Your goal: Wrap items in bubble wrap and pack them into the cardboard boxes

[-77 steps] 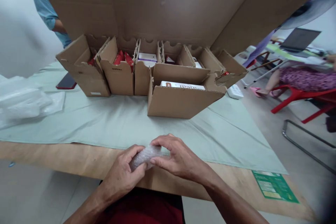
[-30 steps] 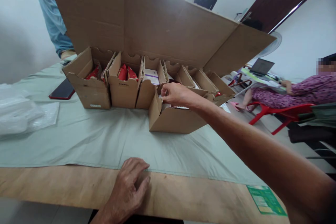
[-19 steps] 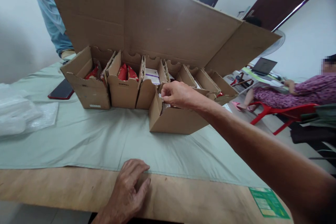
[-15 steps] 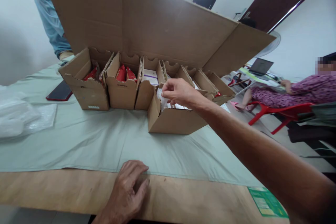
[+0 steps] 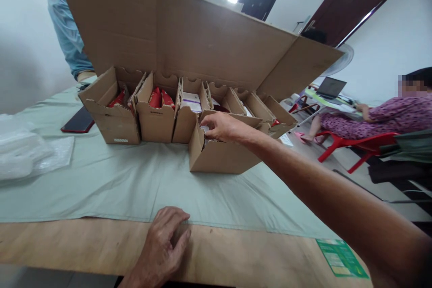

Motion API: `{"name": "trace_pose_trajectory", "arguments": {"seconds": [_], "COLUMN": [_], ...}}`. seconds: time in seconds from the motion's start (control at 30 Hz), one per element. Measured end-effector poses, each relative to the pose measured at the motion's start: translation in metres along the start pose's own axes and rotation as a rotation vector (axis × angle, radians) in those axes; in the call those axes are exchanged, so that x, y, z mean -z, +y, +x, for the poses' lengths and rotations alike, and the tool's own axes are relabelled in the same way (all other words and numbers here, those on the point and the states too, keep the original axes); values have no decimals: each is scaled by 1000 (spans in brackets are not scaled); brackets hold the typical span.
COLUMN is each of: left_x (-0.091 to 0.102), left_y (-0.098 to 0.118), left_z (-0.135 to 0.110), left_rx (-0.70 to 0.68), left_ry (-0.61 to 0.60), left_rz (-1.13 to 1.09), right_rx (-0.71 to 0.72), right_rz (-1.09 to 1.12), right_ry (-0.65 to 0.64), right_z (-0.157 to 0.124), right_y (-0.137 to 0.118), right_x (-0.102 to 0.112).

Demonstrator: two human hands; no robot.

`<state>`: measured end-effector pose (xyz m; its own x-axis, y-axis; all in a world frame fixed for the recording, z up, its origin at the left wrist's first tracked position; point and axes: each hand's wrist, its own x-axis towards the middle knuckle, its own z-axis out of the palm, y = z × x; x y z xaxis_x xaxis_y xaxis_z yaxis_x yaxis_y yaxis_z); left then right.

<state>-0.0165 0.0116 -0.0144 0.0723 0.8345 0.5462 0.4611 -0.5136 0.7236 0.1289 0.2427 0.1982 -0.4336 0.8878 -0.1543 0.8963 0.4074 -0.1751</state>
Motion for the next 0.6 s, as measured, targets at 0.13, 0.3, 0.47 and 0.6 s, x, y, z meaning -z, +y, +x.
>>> {"name": "trace_pose_trajectory", "arguments": {"seconds": [0.13, 0.3, 0.47, 0.6], "left_x": [2, 2, 0, 11], "left_y": [2, 2, -1, 7], "left_z": [1, 2, -2, -4], "left_rx": [4, -7, -6, 58], "left_ry": [-12, 1, 33, 60], "left_rz": [8, 29, 47, 73], "right_rx": [22, 68, 143, 80], "right_rz": [-196, -319, -249, 76], "right_ry": [-80, -147, -102, 283], "right_z": [3, 9, 2, -56], "right_y": [-5, -9, -5, 17], "right_x": [5, 5, 17, 31]}}
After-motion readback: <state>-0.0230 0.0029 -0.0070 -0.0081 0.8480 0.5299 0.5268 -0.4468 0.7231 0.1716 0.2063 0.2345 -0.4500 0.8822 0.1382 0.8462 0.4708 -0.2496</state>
